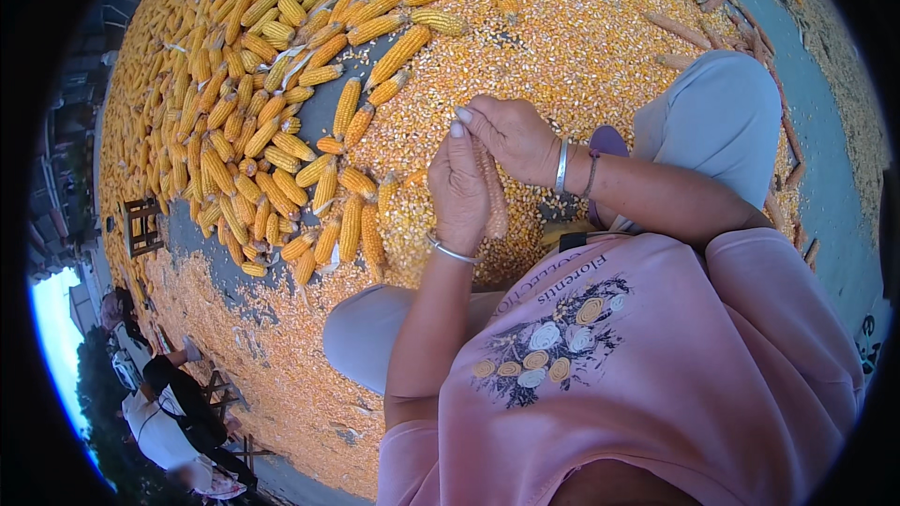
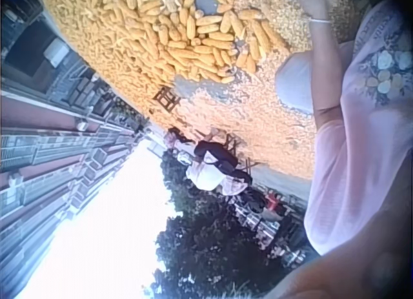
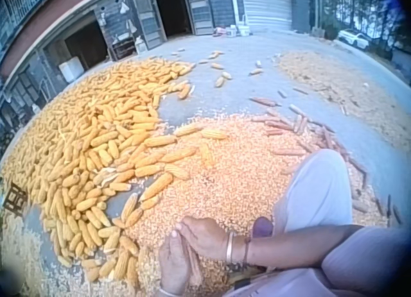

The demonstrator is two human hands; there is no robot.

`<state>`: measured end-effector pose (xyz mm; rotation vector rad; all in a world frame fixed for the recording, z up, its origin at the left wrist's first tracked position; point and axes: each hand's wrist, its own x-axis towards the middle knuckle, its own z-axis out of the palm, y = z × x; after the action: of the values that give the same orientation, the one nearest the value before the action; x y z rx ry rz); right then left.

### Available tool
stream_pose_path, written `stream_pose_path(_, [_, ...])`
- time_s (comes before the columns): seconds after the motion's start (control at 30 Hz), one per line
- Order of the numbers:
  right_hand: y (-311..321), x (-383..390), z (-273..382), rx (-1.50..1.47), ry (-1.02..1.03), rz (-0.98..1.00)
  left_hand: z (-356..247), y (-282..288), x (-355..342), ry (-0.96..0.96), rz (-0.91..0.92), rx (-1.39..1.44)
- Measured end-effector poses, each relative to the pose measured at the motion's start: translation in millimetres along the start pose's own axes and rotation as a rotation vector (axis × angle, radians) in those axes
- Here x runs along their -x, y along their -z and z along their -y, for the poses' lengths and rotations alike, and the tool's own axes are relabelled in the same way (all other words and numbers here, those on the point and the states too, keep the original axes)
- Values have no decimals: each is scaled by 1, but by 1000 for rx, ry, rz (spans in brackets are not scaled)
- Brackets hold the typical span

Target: The person sits on the ground and removes corn kernels from cobs by hand, letting the kernels fall onto a large pile on the floor. The person repeatedly picks up new cobs, shucks them, and discards the bare cobs to the side.

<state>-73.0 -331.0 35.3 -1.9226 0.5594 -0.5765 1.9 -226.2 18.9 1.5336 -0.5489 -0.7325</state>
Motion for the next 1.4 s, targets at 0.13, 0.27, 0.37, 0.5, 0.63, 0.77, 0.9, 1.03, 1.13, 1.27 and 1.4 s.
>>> stream_pose_path(0.13, [1, 1, 0, 58, 4, -5, -2, 3, 1, 202, -8, 95])
stream_pose_path(0.27, [0, 2, -5, 51, 35, -11, 7, 7, -2, 302, 5, 155])
stream_pose_path(0.37, [1, 0, -8, -3, 19, -2, 4, 10, -4, 400, 4, 285])
stream_pose_path(0.5, [5, -3, -3, -80, -7, 34, -17, 11, -4, 522, -7, 358])
stream_pose_path(0.63, [8, -3, 4, 20, 43, 37, -30, 11, -2, 438, -91, 316])
stream_pose_path(0.77, [19, -6, 17, 168, 107, 45, -30, 25, -8, 367, -103, 88])
stream_pose_path(0.9, [50, -17, 33, 385, 185, 31, -37, 26, -8, 350, -150, 85])
stream_pose_path(1.03, [115, -34, 39, 632, 217, -17, -34, 31, -8, 381, -132, 116])
stream_pose_path(1.13, [199, -42, 16, 933, 212, -127, -33, 27, -7, 373, -98, 119])
stream_pose_path(1.27, [332, -18, 3, 1574, -111, -65, -33, 26, -5, 373, -66, 127])
stream_pose_path(1.4, [384, -3, 7, 1567, -257, -271, -29, 25, -6, 391, -51, 129])
